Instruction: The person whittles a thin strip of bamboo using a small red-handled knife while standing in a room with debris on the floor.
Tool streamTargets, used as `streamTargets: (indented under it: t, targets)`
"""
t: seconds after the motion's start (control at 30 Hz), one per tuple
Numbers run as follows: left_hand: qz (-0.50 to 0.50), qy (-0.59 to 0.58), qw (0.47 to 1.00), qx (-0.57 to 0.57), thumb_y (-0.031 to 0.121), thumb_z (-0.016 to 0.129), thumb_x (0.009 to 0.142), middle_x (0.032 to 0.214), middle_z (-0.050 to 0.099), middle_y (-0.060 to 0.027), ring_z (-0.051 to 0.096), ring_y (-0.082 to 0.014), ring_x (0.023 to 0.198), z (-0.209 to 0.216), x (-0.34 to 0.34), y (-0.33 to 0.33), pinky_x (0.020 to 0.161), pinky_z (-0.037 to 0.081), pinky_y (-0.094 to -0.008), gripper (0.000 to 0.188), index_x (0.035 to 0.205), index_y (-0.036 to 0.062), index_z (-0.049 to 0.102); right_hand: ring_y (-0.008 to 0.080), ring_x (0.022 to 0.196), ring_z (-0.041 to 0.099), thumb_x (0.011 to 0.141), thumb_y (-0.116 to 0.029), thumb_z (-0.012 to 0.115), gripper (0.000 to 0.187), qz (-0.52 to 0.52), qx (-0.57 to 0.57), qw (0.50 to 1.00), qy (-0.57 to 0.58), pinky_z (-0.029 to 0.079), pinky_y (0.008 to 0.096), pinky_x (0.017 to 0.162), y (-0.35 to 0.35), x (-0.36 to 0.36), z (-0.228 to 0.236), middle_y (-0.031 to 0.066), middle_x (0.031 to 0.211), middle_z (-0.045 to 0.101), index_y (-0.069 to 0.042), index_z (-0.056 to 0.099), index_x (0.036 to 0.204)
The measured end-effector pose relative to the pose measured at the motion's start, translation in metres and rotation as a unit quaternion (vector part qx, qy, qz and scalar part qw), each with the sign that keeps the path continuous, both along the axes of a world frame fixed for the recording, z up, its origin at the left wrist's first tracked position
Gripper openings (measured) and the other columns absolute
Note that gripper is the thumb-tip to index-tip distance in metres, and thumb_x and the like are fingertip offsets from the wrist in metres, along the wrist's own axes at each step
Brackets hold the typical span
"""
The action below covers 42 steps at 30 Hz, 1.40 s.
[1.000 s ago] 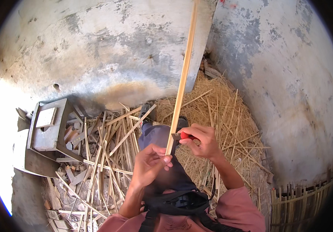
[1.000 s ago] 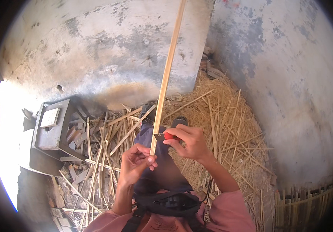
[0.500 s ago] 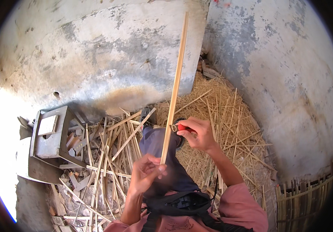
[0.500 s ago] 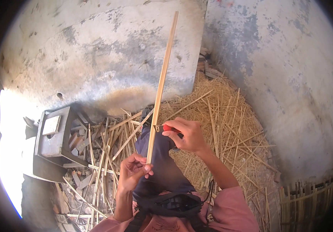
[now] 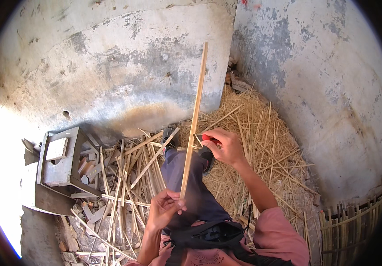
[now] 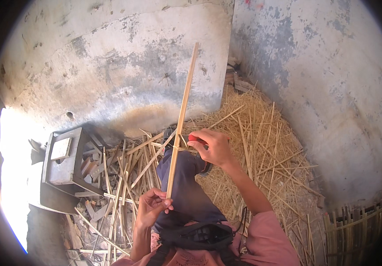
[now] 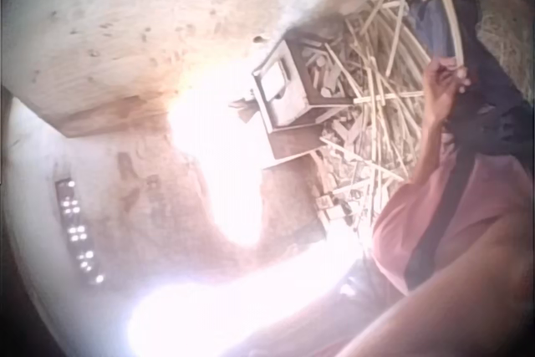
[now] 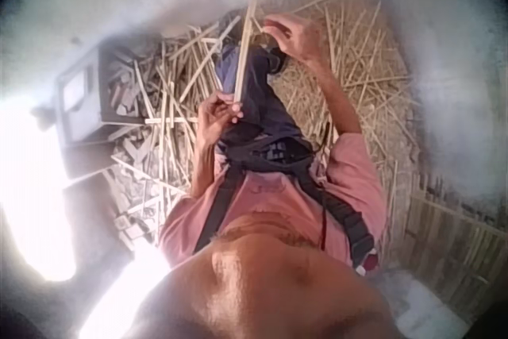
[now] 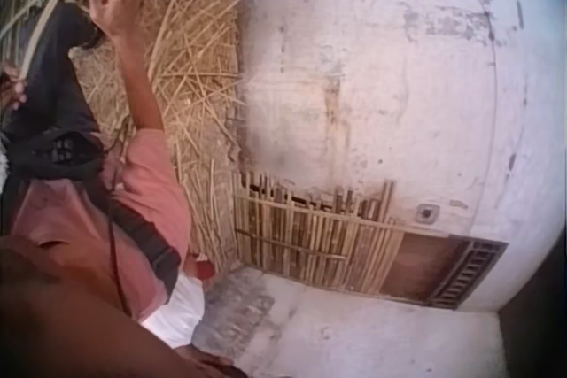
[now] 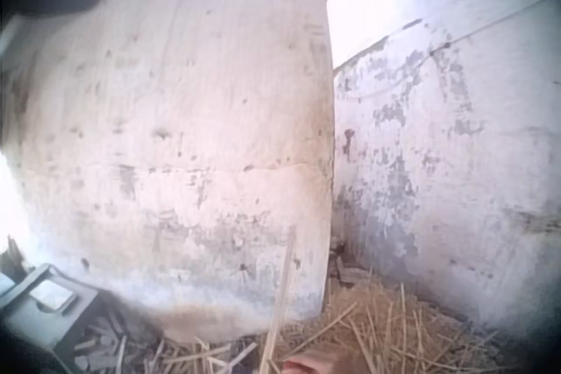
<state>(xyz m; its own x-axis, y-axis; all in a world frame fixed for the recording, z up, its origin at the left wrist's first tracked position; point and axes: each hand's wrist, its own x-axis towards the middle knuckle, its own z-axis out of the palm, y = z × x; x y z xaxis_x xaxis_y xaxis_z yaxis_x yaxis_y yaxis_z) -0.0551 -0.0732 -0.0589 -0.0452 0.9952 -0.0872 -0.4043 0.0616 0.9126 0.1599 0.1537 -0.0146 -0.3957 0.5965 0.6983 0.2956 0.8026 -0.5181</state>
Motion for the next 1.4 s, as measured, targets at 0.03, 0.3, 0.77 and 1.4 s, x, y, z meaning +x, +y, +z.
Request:
streamTargets:
  t: [0.03, 0.3, 0.77, 1.4]
  targets:
    - [0.002, -0.004, 1.0, 0.0, -0.005, 0.076, 0.095, 0.094, 0.073, -0.0142, 0.074, -0.0193, 0.079, 0.001, 0.0, 0.0, 0.064, 0.057, -0.0281, 0.018, 0.105, 0.0007, 0.063, 0.0187, 0.071, 0.073, 0.094, -0.023, 0.081, 0.023, 0.003, -0.006, 1.0, 0.005, 0.057, 0.0302, 0.063, -0.001, -0.002, -0.001, 0.0093, 0.09, 0.077, -0.002, 0.078, 0.104]
    - [-0.029, 0.055, 0.998, -0.003, -0.006, 0.07, 0.1, 0.097, 0.069, -0.0106, 0.073, -0.0174, 0.085, -0.015, -0.01, 0.005, 0.075, 0.061, -0.0298, 0.022, 0.117, -0.0033, 0.057, 0.009, 0.077, 0.066, 0.099, -0.023, 0.079, 0.028, 0.174, -0.341, 0.92, 0.085, 0.051, 0.025, 0.071, -0.003, 0.0, -0.007, 0.0025, 0.09, 0.075, 0.001, 0.074, 0.111]
    - [-0.017, 0.357, 0.929, 0.093, 0.007, 0.076, 0.098, 0.111, 0.072, -0.0137, 0.076, -0.0228, 0.096, 0.018, -0.001, 0.024, 0.088, 0.06, -0.0371, 0.045, 0.135, -0.0028, 0.053, 0.008, 0.086, 0.071, 0.1, -0.018, 0.079, 0.029, 0.085, -0.382, 0.91, 0.136, 0.055, 0.0235, 0.078, -0.037, -0.022, -0.009, 0.008, 0.098, 0.081, 0.001, 0.079, 0.122]
    - [0.07, 0.212, 0.973, 0.059, 0.011, 0.056, 0.111, 0.079, 0.056, 0.0041, 0.045, -0.0013, 0.062, 0.032, 0.031, 0.066, 0.054, 0.035, -0.0233, 0.014, 0.12, 0.0021, 0.062, 0.0157, 0.069, 0.063, 0.1, -0.023, 0.076, 0.03, 0.057, -0.101, 0.993, 0.028, 0.05, 0.03, 0.064, -0.04, 0.0, -0.008, 0.0086, 0.091, 0.068, -0.001, 0.07, 0.118]
